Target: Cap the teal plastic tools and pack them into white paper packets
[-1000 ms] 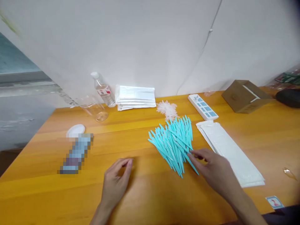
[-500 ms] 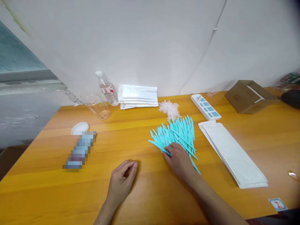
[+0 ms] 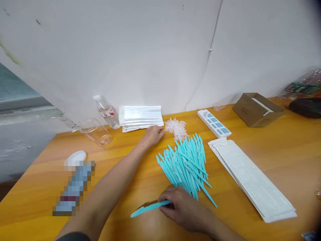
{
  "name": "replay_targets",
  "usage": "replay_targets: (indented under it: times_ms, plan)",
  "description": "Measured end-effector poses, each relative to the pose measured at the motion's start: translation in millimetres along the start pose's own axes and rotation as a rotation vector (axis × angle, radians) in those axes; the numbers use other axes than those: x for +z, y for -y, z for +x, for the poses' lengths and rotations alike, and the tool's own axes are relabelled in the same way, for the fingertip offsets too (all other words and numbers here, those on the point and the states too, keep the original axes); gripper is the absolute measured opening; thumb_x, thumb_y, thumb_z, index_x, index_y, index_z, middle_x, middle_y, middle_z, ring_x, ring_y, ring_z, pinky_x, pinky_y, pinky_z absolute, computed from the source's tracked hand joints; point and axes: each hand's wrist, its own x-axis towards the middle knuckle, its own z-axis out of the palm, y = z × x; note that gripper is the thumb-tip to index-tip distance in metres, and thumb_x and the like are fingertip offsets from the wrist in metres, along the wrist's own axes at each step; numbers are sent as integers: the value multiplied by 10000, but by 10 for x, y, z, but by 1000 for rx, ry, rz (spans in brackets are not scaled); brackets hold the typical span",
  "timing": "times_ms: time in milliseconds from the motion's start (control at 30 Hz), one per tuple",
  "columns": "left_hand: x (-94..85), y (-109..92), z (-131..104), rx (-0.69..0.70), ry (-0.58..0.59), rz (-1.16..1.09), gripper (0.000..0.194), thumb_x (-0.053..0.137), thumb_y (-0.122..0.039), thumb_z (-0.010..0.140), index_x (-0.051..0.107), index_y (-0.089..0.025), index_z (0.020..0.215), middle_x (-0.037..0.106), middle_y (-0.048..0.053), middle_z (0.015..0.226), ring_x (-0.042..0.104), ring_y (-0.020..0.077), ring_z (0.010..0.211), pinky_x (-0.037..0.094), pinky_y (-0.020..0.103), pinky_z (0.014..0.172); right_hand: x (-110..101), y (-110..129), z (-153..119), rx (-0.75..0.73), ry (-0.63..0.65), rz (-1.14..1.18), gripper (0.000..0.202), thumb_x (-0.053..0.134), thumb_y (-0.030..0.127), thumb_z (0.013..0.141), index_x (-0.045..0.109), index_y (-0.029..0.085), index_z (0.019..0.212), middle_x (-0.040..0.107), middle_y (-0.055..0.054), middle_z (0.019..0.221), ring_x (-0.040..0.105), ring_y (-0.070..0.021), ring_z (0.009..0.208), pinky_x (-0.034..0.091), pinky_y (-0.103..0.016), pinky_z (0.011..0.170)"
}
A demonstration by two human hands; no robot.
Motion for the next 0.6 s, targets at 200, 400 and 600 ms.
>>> replay_targets:
  times_ms: [200,400,600]
  plan:
    - [350,-2,490,-92,-9,-20,195,624,-234,817,751,-168,948,749,128,939,657,290,978,454,377,889,-79,-70,41,25,17,38,134,561,179,877,693,200,863,709,-7,830,627,-136,782,402,-220,713]
    - [142,156,139,-193,32,-257,331,633,-344,834,726,-140,1078,728,67,834,646,207,771,479,311,766,-153,-162,56,20,-3,70,174,522,169,910,692,197,887,679,-8,840,607,-130,788,399,-218,717]
    - [-158,271,-1262,-412,29,-899,324,675,-437,838,705,-163,1007,639,17,801,562,103,688,466,212,648,-200,-246,46,52,-92,15,201,511,174,931,707,210,952,646,-12,848,584,-141,775,391,-241,706]
